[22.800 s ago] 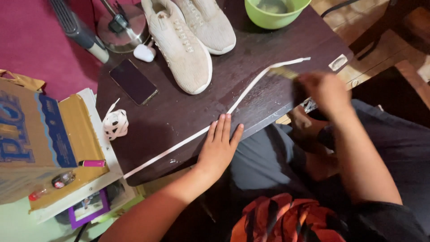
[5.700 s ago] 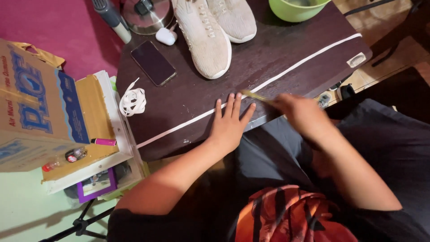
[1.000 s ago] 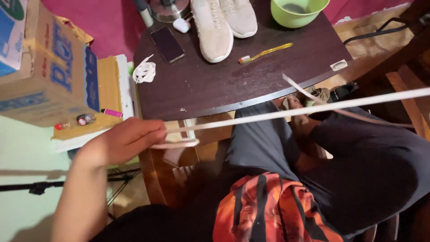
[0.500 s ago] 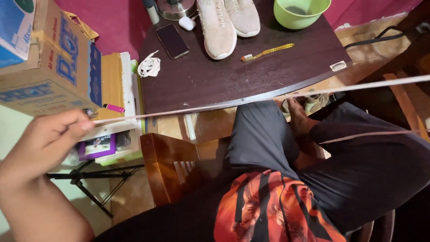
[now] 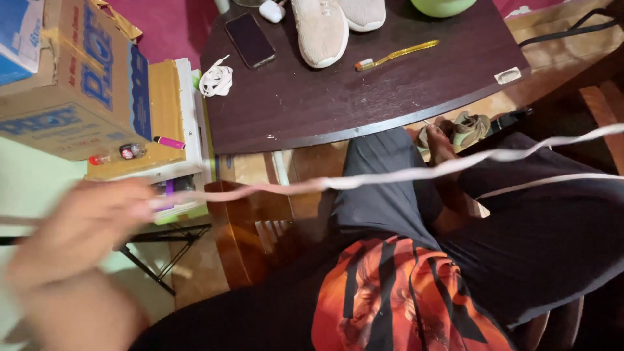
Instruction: Cleaning shoelaces and insoles by scrubbing them with a toothbrush and cleaning solution.
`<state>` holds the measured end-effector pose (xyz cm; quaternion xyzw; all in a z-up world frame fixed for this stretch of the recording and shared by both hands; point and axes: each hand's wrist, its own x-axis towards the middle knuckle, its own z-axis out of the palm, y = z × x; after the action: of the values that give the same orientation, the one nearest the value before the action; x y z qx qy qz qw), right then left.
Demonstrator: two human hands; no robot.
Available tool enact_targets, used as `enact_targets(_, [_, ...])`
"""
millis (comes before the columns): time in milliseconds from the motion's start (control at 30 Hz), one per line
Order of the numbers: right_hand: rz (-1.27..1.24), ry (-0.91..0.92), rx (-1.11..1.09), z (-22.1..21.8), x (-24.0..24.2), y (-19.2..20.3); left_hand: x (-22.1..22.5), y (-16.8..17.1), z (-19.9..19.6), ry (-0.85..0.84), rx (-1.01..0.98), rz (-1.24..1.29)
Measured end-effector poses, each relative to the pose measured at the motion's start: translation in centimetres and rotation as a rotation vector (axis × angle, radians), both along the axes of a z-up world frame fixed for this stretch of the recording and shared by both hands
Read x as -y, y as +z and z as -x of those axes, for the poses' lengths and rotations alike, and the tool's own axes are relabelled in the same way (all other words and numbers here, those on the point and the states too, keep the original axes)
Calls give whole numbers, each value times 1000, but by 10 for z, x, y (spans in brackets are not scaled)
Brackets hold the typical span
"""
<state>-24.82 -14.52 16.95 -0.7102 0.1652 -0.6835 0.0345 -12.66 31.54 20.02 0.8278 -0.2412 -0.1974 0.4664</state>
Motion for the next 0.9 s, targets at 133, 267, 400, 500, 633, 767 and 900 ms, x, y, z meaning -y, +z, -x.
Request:
enact_targets(133, [-1023,607,-910,-69,89,64,175,31,12,-641,150,258])
enact_targets(267, [156,1867,-1242,-51,28,37,234,-23,14,-525,-760,615])
enact_targets(400, [-439,1757,-1296,-30,108,-16,244,-51,7,-655,-707,527])
enact_targets(500, [-319,1457,-1377,-22,141,4,255,-71,13,-908,-640,331])
enact_targets(633, [281,1187,-1215,15,131,46,267,-78,25,-1081,-755,459])
enact_targets(767, [186,832,-1397,55,177,18,247,-42,31,-1193,-815,520])
enact_targets(900, [164,1113,-1173,24,168,-4,190,3,34,-932,-621,686])
